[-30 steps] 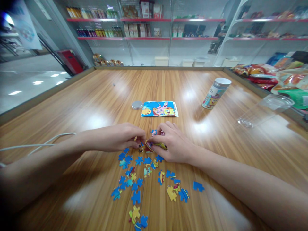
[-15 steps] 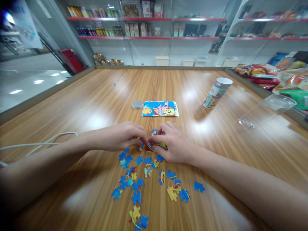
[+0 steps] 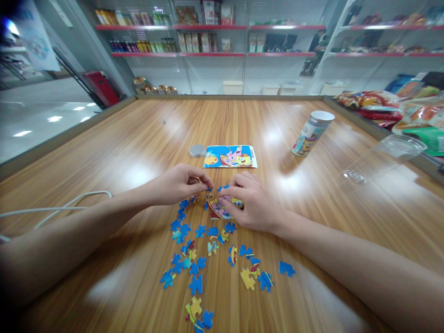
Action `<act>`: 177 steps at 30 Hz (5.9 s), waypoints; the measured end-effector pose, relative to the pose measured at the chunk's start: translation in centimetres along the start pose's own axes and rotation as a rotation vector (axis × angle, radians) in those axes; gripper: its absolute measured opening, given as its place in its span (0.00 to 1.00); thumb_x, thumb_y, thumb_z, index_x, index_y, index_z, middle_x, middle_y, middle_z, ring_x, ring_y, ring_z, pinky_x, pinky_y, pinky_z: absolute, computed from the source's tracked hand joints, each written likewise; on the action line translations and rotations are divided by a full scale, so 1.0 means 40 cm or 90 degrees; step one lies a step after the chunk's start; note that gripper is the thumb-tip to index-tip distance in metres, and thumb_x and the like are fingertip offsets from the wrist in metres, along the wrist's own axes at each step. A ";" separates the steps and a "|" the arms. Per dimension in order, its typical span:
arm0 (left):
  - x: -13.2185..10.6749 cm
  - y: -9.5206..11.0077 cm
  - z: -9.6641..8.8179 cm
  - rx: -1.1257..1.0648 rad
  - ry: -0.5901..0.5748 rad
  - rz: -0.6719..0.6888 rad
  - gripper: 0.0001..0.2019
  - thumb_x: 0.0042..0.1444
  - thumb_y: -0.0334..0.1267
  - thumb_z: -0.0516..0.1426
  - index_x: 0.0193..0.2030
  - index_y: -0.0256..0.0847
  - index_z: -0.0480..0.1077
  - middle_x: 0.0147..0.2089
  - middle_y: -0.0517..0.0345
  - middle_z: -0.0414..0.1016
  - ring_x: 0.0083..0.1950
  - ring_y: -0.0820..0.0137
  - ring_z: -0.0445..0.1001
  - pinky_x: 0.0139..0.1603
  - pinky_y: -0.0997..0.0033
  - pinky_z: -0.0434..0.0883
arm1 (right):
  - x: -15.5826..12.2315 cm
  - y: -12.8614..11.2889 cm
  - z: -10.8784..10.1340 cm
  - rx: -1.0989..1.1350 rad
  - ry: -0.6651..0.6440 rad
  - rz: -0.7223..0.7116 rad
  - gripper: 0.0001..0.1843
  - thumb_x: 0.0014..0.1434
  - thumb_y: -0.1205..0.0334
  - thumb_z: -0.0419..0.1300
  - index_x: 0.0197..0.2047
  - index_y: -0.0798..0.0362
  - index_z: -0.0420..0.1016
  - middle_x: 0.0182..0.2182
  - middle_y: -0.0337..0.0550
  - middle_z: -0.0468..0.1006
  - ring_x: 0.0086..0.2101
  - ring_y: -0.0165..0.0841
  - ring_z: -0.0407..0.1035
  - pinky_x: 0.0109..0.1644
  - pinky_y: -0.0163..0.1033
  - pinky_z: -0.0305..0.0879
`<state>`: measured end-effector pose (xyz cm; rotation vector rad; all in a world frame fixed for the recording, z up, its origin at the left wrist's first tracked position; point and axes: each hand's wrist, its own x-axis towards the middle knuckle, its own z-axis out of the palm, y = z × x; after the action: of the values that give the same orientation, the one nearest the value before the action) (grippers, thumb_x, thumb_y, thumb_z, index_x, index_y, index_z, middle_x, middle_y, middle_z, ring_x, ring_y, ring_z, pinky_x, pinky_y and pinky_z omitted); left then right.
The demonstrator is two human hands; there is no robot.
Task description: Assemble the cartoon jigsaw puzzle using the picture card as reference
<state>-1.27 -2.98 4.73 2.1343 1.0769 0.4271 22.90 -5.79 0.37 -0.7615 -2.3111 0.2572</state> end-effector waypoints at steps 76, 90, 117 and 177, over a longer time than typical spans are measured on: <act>0.018 -0.049 0.081 -0.248 0.149 0.047 0.09 0.56 0.41 0.66 0.37 0.36 0.78 0.34 0.57 0.81 0.32 0.76 0.75 0.33 0.76 0.70 | 0.021 -0.004 0.012 0.020 0.011 0.127 0.05 0.61 0.64 0.65 0.33 0.52 0.75 0.28 0.36 0.75 0.33 0.31 0.67 0.41 0.41 0.58; 0.023 -0.070 0.077 0.032 0.137 0.223 0.07 0.63 0.34 0.59 0.42 0.42 0.81 0.34 0.56 0.79 0.39 0.69 0.72 0.47 0.64 0.70 | 0.021 -0.004 0.009 0.029 0.028 0.120 0.05 0.64 0.65 0.61 0.35 0.52 0.75 0.30 0.38 0.76 0.33 0.32 0.66 0.40 0.41 0.59; 0.010 -0.072 0.058 -0.020 0.082 0.126 0.07 0.61 0.39 0.60 0.38 0.38 0.76 0.33 0.58 0.76 0.33 0.73 0.69 0.35 0.72 0.67 | 0.001 0.004 0.003 -0.085 -0.081 0.103 0.08 0.63 0.57 0.64 0.44 0.50 0.81 0.36 0.45 0.75 0.40 0.39 0.67 0.46 0.45 0.57; 0.003 -0.041 0.028 0.168 0.023 0.044 0.11 0.52 0.43 0.64 0.33 0.37 0.73 0.35 0.55 0.76 0.38 0.68 0.71 0.41 0.67 0.66 | 0.000 -0.002 0.006 -0.093 -0.096 0.111 0.10 0.64 0.59 0.61 0.45 0.51 0.80 0.36 0.45 0.73 0.43 0.41 0.67 0.48 0.46 0.58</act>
<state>-1.49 -2.68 2.76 2.4092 1.1354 0.3729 22.71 -5.85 0.24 -1.0522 -2.4279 0.2318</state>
